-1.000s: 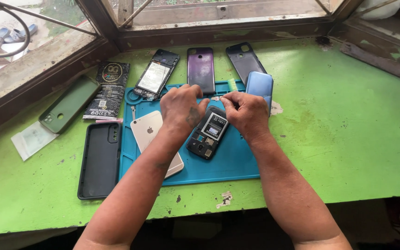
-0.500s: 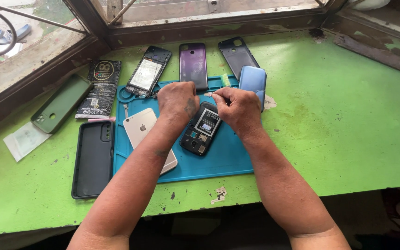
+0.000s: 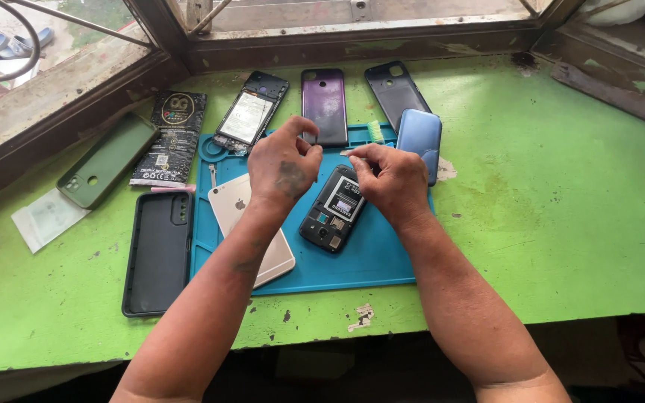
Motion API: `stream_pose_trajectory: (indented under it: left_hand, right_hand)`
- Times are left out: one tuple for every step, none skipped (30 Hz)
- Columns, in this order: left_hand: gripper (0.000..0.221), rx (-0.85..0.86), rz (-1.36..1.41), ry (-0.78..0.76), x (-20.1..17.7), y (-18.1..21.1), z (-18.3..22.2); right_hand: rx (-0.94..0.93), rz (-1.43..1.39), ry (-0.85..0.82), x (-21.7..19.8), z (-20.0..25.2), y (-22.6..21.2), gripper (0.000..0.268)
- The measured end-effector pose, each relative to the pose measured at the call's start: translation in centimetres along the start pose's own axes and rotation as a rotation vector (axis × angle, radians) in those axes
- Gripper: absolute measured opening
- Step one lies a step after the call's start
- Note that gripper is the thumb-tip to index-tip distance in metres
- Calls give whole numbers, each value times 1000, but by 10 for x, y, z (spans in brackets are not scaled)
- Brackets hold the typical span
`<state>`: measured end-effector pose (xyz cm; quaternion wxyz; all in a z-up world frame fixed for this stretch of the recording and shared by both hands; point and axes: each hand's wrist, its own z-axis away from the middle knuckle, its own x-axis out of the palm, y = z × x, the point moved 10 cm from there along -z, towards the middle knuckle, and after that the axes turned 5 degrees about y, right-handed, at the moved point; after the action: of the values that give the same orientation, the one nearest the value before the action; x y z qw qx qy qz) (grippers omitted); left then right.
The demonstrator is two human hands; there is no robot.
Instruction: The person uses a prying tool and their hands to remove the back cover and internal components of a smartphone.
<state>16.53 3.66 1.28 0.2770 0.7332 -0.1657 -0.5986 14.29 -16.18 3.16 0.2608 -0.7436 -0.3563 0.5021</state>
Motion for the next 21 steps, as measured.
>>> stream_pose_trajectory:
  left_hand:
    - [26,0,2,1,-3,6,5]
    - [31,-58,201,-44,-2,8,11]
    - [38,-120,399,-85,-2,9,18]
    - [38,-124,399,-79,5,8,22]
    - [47,-156,669,-88,15,9,26]
    - [57,-186,939,-95,26,11,29]
    - [57,-186,941,-94,32,10,28]
    - [59,-198,1011,-83,38,9,28]
    - [62,-213,1081,-77,46,8,29]
    - [62,-215,1084,-82,42,10,31]
    - [62,-202,1082,-81,37,11,32]
    - [62,-189,1080,-79,33,13,33]
    - [62,-191,1081,-86,35,12,32]
    - [61,-171,1048,-84,35,12,31]
    - [61,-153,1015,-76,34,10,30]
    - [61,-156,1015,-78,34,11,31]
    - [60,-138,971,-85,33,12,31]
    - [60,-121,928,-93,32,14,32]
    - [60,-122,929,-96,30,13,32]
    - [59,-87,853,-98,27,15,32]
    - [58,-51,779,-104,26,18,33]
  right_hand:
    - [-1,2,0,1,1,1,10]
    - [-107,-33,24,0,3,-8,17]
    - [-216,-72,44,0,6,-19,27]
    - [-220,-75,39,2,7,-24,27]
    - [-298,-101,53,1,9,-36,34]
    - [-375,-128,66,-1,12,-47,40]
    - [-377,-126,65,1,12,-49,40]
    - [-408,-139,81,0,13,-52,37]
    - [-435,-150,96,-1,16,-53,33]
    - [-431,-146,96,0,15,-49,33]
    - [-431,-134,89,2,15,-45,32]
    - [-430,-123,83,4,14,-41,31]
    - [-424,-119,84,4,13,-40,31]
    - [-392,-170,68,5,12,-38,30]
    - [-363,-225,49,8,10,-36,28]
    - [-361,-224,47,7,11,-35,28]
    - [-361,-230,44,8,11,-34,26]
    - [-361,-235,40,9,11,-34,25]
    - [-359,-233,41,10,11,-36,25]
    - [-341,-245,38,11,11,-36,21]
    - [-320,-253,37,11,11,-36,16]
